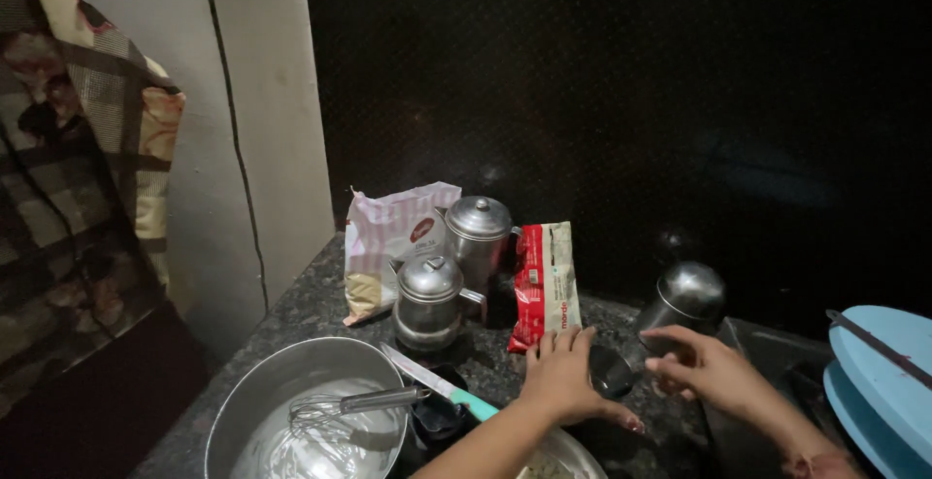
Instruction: Cutting and crumbling paneer or butter on a plate using a knife.
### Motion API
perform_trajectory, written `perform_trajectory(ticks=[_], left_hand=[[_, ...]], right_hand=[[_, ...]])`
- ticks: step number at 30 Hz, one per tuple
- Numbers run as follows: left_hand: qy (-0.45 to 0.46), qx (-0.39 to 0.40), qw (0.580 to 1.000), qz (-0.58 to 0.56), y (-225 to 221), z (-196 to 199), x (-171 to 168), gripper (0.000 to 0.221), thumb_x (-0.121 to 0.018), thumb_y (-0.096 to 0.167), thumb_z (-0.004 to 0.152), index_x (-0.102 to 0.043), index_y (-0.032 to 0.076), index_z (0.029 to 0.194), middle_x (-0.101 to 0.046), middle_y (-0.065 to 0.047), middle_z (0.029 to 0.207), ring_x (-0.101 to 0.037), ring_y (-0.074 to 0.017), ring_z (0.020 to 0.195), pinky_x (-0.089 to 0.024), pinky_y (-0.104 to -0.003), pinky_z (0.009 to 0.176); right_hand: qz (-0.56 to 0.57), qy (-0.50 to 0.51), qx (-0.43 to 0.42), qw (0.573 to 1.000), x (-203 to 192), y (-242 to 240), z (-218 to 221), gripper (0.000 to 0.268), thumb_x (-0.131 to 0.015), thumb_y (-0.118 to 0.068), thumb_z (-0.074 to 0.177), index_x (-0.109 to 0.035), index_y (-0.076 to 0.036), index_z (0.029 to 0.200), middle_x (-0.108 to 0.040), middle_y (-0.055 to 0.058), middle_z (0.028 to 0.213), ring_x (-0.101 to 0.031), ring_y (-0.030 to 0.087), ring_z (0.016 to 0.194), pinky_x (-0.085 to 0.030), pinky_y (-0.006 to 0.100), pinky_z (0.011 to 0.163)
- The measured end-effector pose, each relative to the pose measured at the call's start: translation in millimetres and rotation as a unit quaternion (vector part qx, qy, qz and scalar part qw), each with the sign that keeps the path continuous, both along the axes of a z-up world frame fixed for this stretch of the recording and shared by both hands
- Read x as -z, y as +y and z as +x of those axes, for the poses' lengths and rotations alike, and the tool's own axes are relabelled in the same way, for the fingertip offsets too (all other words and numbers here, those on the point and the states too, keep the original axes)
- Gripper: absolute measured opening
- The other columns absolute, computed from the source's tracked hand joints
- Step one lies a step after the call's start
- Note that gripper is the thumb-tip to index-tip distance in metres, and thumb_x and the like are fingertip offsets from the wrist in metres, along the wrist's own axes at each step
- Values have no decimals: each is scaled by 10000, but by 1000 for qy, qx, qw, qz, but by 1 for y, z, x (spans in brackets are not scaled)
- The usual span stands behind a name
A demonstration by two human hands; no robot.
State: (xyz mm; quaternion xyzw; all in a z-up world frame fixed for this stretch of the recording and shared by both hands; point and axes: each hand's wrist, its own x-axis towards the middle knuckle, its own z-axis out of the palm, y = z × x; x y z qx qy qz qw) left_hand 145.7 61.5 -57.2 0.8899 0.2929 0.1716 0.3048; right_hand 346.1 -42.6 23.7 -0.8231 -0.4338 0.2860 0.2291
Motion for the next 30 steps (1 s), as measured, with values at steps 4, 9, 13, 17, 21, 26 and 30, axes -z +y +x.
perform_trajectory(ticks=[4, 9, 13, 17, 21, 26, 30], left_hand=[[-71, -28, 997, 22, -4, 7, 18, 1425, -830, 810, 477, -366, -2, 1553, -402, -184, 1568, -285, -377, 1477, -177, -582, 1189], [-124, -38, 992, -8, -17, 0, 3, 1229, -772, 829, 497, -552, 15, 1391, -518, -139, 1444, -357, -329, 1443, -179, -553, 1210], [-139, -41, 989, -1, -14, 13, 12, 1187, -768, 842, 562, -555, 24, 1395, -491, -148, 1454, -318, -333, 1444, -130, -582, 1185], [-169, -73, 982, 31, -20, 14, 11, 1125, -757, 831, 599, -588, 27, 1367, -524, -135, 1432, -343, -327, 1424, -132, -570, 1194], [-167, -68, 983, 39, -18, 19, 16, 1056, -781, 793, 615, -621, 20, 1316, -552, -122, 1388, -346, -334, 1409, -127, -576, 1194], [-193, -87, 977, 22, -21, 18, 17, 966, -806, 739, 611, -645, 48, 1267, -594, -113, 1331, -379, -325, 1406, -143, -575, 1202], [-187, -81, 979, 16, -22, 17, 15, 936, -800, 741, 622, -654, 72, 1260, -613, -106, 1304, -387, -331, 1401, -154, -577, 1204]], right_hand=[[-29, -1, -13, 1000, 35, 17, 33, 515, -801, -303, 850, -698, -133, 1326, -772, 22, 765, -733, 112, 664, -580, 273, 604], [77, 186, 2, 979, 64, 24, 46, 345, -802, -224, 862, -781, -48, 1158, -685, 66, 636, -576, 131, 493, -445, 280, 473], [57, 111, -9, 992, 38, 16, 11, 321, -815, -304, 867, -857, -133, 1135, -647, 56, 588, -500, 122, 461, -377, 278, 459], [93, 83, -43, 991, 43, 19, 6, 353, -725, -322, 885, -850, -107, 1137, -674, 55, 577, -563, 116, 458, -450, 284, 468], [70, 97, -46, 992, 39, 19, -2, 362, -708, -367, 917, -806, -131, 1174, -688, 51, 599, -608, 146, 468, -493, 309, 472], [96, 52, -71, 991, 62, 24, 18, 356, -647, -364, 926, -822, -101, 1090, -714, 46, 663, -618, 131, 541, -505, 305, 525], [235, -80, -116, 962, 72, 25, 35, 320, -641, -345, 944, -830, -95, 1008, -829, -39, 887, -744, 35, 804, -557, 243, 718]])
